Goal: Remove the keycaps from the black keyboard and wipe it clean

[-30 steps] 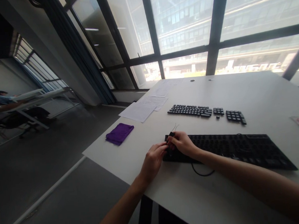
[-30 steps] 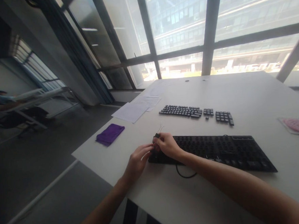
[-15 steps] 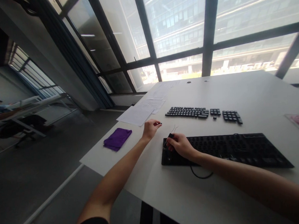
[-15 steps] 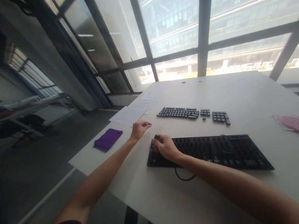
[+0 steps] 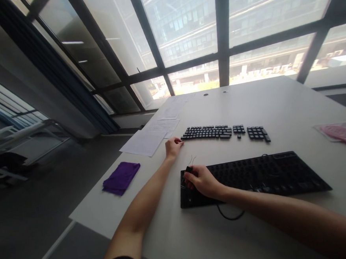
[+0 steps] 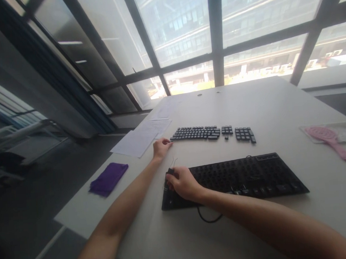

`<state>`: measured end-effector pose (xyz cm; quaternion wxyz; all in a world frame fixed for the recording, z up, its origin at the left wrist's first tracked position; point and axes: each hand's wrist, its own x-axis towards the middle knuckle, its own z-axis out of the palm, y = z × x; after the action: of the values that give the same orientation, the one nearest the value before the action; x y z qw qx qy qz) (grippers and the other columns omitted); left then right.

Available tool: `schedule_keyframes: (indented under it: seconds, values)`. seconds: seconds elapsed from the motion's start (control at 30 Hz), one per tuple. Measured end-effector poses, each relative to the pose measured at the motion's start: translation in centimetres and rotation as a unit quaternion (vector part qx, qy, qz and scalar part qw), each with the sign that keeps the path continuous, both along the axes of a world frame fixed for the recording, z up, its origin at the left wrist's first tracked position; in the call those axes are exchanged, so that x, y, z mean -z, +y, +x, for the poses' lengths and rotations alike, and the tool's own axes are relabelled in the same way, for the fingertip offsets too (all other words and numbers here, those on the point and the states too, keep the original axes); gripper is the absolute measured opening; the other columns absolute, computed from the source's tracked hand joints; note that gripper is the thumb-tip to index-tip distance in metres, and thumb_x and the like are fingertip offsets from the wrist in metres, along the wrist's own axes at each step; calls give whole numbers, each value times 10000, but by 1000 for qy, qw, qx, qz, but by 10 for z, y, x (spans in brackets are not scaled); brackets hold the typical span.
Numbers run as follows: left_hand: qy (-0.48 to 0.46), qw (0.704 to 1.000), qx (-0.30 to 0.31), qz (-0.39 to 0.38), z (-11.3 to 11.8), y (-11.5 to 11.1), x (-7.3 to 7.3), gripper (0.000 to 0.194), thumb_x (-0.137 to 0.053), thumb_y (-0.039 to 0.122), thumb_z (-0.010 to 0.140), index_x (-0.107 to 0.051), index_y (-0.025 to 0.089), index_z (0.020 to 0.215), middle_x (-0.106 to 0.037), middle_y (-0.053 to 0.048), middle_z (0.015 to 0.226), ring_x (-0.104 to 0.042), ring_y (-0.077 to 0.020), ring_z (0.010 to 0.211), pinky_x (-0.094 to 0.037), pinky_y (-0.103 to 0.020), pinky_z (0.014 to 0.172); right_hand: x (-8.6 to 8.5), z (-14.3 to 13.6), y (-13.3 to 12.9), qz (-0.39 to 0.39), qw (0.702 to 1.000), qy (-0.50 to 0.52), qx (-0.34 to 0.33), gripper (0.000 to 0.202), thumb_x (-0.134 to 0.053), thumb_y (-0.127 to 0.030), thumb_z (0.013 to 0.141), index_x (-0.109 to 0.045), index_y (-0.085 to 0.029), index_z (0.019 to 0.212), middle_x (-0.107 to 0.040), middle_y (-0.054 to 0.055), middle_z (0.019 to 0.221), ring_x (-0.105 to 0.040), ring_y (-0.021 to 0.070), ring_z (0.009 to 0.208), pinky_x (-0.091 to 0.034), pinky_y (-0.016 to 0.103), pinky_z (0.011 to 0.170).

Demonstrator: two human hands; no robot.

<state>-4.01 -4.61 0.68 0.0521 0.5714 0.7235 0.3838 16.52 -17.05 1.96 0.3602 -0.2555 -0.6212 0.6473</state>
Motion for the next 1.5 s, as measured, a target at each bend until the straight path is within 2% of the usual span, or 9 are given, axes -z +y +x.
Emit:
schedule_keyframes:
  seconds: [0.37,0.57,0.67,0.8,0.9,1.0,1.1,1.3,1.5]
  values:
    - [-24,1000,-2,-3,-2,3,3,223,-807,266,685,-722,149,855,-717,-59,770,-646,-181,701,-504,-289,730,-2,1,1,-1,1000,3,3,218,-594,-332,868,-583,-166,727,-617,13,631,-584,143,544,-466,243,504]
    - [-31,999,13,21,7,-9,-10,298,-774,240,733,-699,111,991,-714,-116,1005,-636,-170,735,-512,-290,739,-15,12,3,45,997,27,63,215,-576,-353,886,-606,-170,777,-639,32,682,-576,154,593,-467,260,553]
    - [-26,998,47,30,16,-31,-24,248,-712,252,800,-699,124,1013,-704,-108,1055,-633,-152,744,-515,-276,749,-24,23,2,112,993,-25,-3,167,-571,-292,883,-603,-171,773,-619,18,672,-562,154,610,-456,259,578]
    - [-16,991,132,-3,34,-86,-40,174,-646,274,847,-730,160,949,-730,-50,886,-626,-139,676,-509,-241,664,-27,32,-3,190,976,-84,-62,192,-542,-224,889,-555,-174,705,-566,-6,640,-499,135,603,-404,242,570]
    - [-17,975,214,-61,44,-132,-44,229,-580,278,882,-721,174,1030,-722,-30,815,-625,-143,665,-500,-240,641,-23,31,-7,199,971,-102,-85,196,-540,-205,885,-540,-173,691,-569,-10,649,-483,129,601,-386,240,568]
    - [-27,967,237,-86,47,-163,-42,229,-535,244,886,-726,183,998,-721,-35,839,-627,-153,697,-497,-250,657,-21,27,-8,204,967,-116,-100,173,-545,-188,875,-563,-167,704,-594,-3,668,-496,131,609,-385,242,575]
    - [-25,962,255,-91,46,-176,-39,184,-570,221,841,-737,185,910,-691,-33,811,-601,-151,689,-485,-249,646,-21,27,-8,215,962,-123,-117,159,-547,-190,877,-595,-161,728,-619,7,698,-513,136,627,-392,244,583]
    - [-20,951,299,-77,42,-176,-37,150,-642,234,809,-751,190,901,-649,-37,853,-591,-149,731,-487,-251,694,-24,32,-9,244,942,-166,-159,139,-587,-222,881,-640,-167,765,-622,-1,669,-519,138,588,-391,245,546]
    - [-7,953,294,-72,45,-186,-39,172,-633,236,846,-730,184,979,-640,-53,947,-602,-168,835,-492,-265,768,-22,34,-16,327,924,-111,-163,114,-582,-125,883,-677,-176,847,-691,49,876,-627,193,814,-482,293,753]
